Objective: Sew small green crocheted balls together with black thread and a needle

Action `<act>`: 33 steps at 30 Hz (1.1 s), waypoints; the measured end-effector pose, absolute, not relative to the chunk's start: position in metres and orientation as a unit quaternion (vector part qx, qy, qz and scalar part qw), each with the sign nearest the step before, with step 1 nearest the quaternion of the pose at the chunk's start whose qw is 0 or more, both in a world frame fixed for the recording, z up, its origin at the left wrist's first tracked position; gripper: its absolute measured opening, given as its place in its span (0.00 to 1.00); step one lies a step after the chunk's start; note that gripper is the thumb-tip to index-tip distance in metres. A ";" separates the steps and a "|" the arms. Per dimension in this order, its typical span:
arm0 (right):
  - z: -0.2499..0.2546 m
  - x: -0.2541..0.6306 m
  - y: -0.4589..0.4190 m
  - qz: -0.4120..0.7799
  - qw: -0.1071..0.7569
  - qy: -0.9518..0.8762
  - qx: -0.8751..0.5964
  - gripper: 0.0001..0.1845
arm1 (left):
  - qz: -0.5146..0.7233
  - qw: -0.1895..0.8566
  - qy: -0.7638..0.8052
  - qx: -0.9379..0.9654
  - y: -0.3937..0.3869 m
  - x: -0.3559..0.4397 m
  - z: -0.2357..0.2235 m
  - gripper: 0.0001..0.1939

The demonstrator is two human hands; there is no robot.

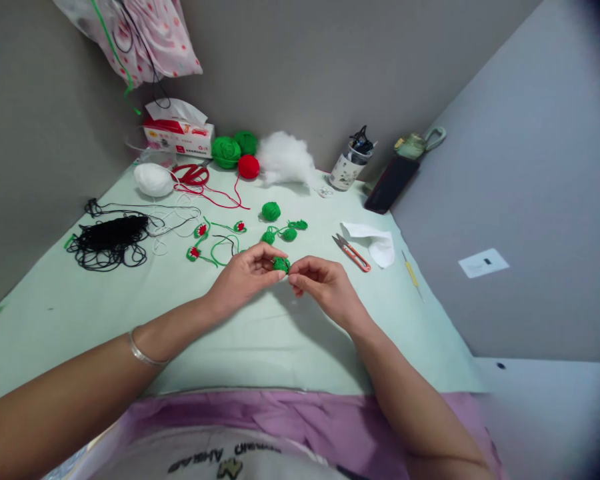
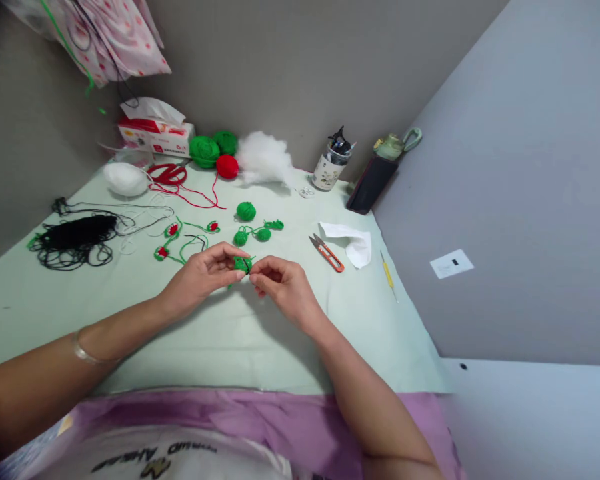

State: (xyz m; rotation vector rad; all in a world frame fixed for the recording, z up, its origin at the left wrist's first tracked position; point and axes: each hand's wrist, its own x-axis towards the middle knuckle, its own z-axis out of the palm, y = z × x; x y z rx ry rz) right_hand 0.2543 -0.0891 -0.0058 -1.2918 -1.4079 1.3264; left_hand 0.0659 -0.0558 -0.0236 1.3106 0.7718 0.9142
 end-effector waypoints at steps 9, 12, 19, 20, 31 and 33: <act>-0.007 0.251 -0.091 0.419 0.435 -0.598 -0.526 0.09 | 0.372 0.652 0.330 0.573 -0.057 0.066 -0.028 0.14; -0.004 0.252 -0.091 0.367 0.427 -0.642 -0.520 0.05 | 0.353 0.653 0.333 0.581 -0.059 0.068 -0.029 0.14; 0.004 0.265 -0.086 0.463 0.513 -0.525 -0.497 0.10 | 0.306 0.640 0.340 0.618 -0.063 0.072 -0.028 0.11; 0.005 0.266 -0.086 0.501 0.500 -0.511 -0.488 0.12 | 0.294 0.654 0.331 0.614 -0.062 0.072 -0.029 0.11; 0.019 0.278 -0.082 0.571 0.550 -0.414 -0.448 0.17 | 0.229 0.714 0.284 0.598 -0.056 0.065 -0.030 0.14; 0.021 0.284 -0.080 0.551 0.560 -0.416 -0.457 0.17 | 0.226 0.727 0.277 0.586 -0.055 0.063 -0.029 0.15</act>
